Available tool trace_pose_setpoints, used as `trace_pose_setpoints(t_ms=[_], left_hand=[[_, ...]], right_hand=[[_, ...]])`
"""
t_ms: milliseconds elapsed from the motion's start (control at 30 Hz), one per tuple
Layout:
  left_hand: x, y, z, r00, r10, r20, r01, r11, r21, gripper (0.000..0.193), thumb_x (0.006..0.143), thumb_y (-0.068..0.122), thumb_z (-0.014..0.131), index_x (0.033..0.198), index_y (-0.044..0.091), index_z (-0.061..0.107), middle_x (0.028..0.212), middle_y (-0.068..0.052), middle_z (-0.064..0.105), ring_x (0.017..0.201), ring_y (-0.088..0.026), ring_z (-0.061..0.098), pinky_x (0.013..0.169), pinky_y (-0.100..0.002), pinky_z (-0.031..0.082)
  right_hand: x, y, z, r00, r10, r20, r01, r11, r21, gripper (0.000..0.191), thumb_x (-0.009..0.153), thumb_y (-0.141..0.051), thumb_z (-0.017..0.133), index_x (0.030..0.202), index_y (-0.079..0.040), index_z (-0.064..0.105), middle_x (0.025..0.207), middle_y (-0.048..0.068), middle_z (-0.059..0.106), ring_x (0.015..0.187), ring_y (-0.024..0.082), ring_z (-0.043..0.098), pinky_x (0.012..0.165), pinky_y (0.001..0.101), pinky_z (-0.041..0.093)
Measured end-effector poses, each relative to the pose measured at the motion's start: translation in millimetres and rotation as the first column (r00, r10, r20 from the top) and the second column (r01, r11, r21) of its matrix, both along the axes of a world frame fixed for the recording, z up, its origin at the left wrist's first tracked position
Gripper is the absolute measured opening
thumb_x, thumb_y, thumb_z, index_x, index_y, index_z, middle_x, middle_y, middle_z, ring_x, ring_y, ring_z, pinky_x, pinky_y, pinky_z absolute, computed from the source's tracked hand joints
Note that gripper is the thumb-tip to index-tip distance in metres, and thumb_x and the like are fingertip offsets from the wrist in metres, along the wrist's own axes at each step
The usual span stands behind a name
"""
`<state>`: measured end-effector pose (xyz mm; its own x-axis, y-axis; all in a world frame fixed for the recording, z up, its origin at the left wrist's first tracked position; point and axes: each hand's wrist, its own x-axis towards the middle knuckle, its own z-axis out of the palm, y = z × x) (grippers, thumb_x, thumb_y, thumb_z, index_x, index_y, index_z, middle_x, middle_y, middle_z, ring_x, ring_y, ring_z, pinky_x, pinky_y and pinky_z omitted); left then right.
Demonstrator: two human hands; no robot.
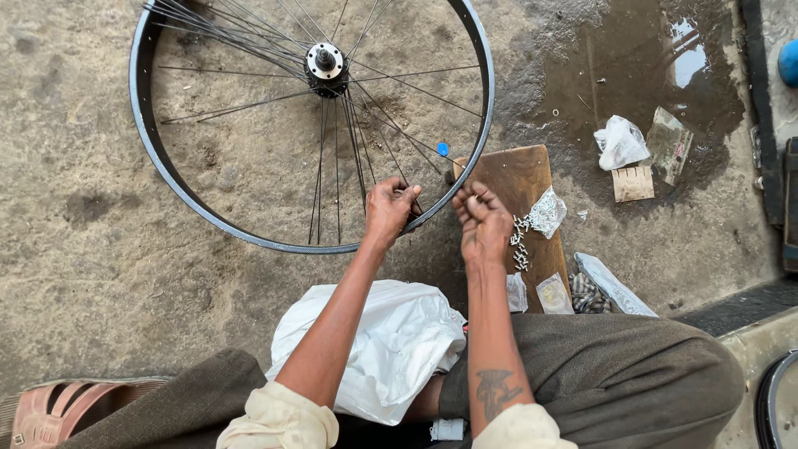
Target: The person sits on the ground and laces a bicycle wheel, threading spokes through the hub and inserting them into the rim by hand. They pick up spoke nipples from a wooden board, guide spokes into the rim holes, and rotate the wheel as they work around it.
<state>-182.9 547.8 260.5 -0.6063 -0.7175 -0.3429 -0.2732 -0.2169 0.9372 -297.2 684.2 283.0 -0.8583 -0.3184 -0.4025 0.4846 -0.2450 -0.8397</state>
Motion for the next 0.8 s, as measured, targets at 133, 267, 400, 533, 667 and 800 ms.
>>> trace_pose_setpoints(t_ms=[133,267,400,533,667,800], left_hand=[[-2,2,-6,1.000,0.017,0.010,-0.017,0.999,0.045,0.020,0.093,0.022,0.074,0.087,0.003,0.072,0.065,-0.007,0.075,0.054,-0.011,0.068,0.051,-0.030,0.051],[-3,4,-4,0.999,0.025,0.031,-0.027,0.998,0.055,0.019,0.093,0.021,0.074,0.089,0.003,0.072,0.064,-0.008,0.074,0.055,-0.011,0.069,0.050,-0.030,0.050],[-3,5,4,1.000,0.026,-0.003,-0.027,0.999,-0.031,0.020,0.094,0.021,0.074,0.089,0.002,0.071,0.063,-0.008,0.075,0.055,-0.012,0.070,0.050,-0.029,0.050],[-2,10,10,0.997,0.052,-0.054,-0.043,0.987,0.156,0.019,0.094,0.019,0.071,0.088,0.001,0.068,0.064,-0.010,0.071,0.050,-0.016,0.067,0.041,-0.033,0.052],[-3,12,9,0.993,0.040,-0.107,-0.026,0.992,0.126,0.022,0.096,0.018,0.072,0.087,-0.002,0.068,0.064,-0.009,0.070,0.050,-0.015,0.065,0.042,-0.031,0.053],[-7,16,5,0.989,0.041,-0.140,-0.006,0.970,0.241,0.023,0.096,0.017,0.071,0.086,-0.002,0.064,0.064,-0.010,0.068,0.047,-0.016,0.064,0.040,-0.031,0.052]], right_hand=[[36,16,-3,0.998,0.051,-0.037,-0.049,0.998,0.046,0.016,0.095,0.003,0.060,0.110,0.005,0.066,0.094,0.018,0.074,0.076,0.022,0.074,0.068,0.0331,0.064],[48,29,-27,0.993,0.097,-0.071,-0.094,0.995,0.045,0.014,0.097,-0.005,0.067,0.109,0.002,0.065,0.089,0.016,0.073,0.067,0.019,0.069,0.056,0.0292,0.056],[47,33,-45,0.997,0.072,-0.038,-0.071,0.997,0.020,0.016,0.100,-0.009,0.071,0.109,0.004,0.067,0.088,0.011,0.070,0.066,0.015,0.064,0.054,0.0259,0.051],[47,38,-39,0.996,0.080,-0.041,-0.081,0.996,-0.034,0.029,0.094,0.000,0.068,0.122,0.008,0.068,0.096,0.013,0.073,0.075,0.015,0.068,0.064,0.0259,0.055],[49,41,-20,0.996,0.070,-0.056,-0.076,0.992,-0.103,0.032,0.092,-0.001,0.067,0.123,0.005,0.066,0.098,0.014,0.074,0.076,0.016,0.070,0.064,0.0254,0.055],[55,41,-13,0.997,0.037,-0.072,-0.038,0.999,-0.015,0.021,0.091,-0.001,0.068,0.112,0.003,0.067,0.092,0.011,0.076,0.072,0.018,0.069,0.059,0.0274,0.054]])
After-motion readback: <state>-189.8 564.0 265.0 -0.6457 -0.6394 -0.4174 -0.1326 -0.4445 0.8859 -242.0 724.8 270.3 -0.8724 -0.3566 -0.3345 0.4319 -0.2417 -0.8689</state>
